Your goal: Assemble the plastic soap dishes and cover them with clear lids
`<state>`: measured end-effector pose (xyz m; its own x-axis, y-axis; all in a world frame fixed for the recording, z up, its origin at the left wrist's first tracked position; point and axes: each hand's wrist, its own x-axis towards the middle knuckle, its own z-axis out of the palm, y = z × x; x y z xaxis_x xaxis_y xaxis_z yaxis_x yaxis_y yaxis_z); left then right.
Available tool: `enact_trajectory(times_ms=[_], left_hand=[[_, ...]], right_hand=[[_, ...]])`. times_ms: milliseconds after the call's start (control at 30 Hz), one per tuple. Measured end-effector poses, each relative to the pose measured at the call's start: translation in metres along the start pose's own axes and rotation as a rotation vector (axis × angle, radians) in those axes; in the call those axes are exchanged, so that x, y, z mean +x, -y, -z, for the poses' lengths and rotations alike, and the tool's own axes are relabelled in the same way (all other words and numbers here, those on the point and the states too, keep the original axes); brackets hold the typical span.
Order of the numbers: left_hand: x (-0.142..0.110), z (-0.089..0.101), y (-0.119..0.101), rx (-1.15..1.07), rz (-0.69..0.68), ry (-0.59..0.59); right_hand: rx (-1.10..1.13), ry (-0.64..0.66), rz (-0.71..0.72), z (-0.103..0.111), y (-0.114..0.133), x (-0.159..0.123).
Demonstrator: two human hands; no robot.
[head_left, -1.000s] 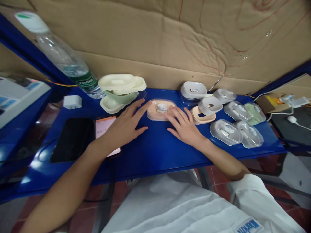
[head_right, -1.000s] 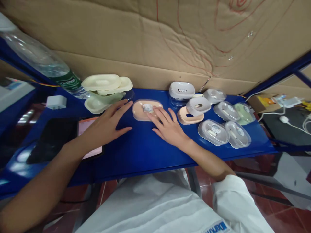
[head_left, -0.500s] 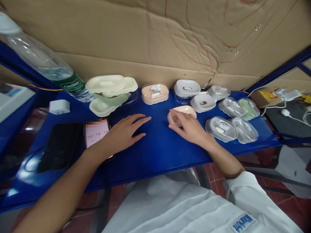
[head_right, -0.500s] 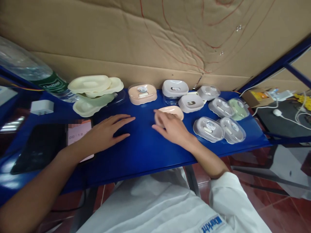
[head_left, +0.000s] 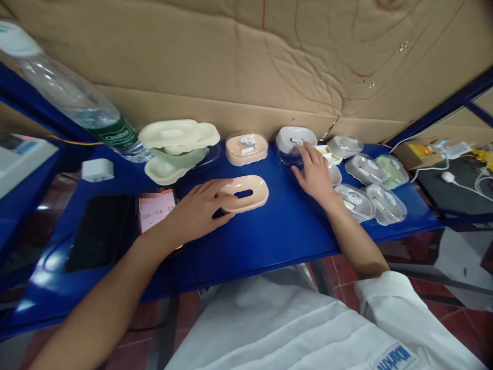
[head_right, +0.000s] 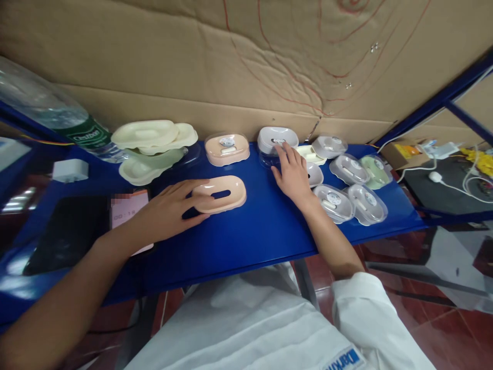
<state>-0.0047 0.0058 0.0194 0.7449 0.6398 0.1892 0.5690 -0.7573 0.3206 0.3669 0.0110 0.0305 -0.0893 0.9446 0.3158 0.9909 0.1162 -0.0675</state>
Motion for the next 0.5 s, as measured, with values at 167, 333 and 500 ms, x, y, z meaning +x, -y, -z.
enact_trajectory(times_ms=[167, 333, 500], left_hand=[[0.000, -0.004, 0.004, 0.026, -0.036, -0.049], [0.002, -0.003, 0.001, 0.016, -0.026, -0.064], [0.003, -0.003, 0.000, -0.021, -0.025, -0.030]], right_hand=[[-0.055, -0.022, -0.008, -0.010, -0.004, 0.022], [-0.075, -0.046, -0.007, -0.003, -0.008, 0.024], [0.011, -0.072, 0.154, 0.007, 0.034, 0.038]])
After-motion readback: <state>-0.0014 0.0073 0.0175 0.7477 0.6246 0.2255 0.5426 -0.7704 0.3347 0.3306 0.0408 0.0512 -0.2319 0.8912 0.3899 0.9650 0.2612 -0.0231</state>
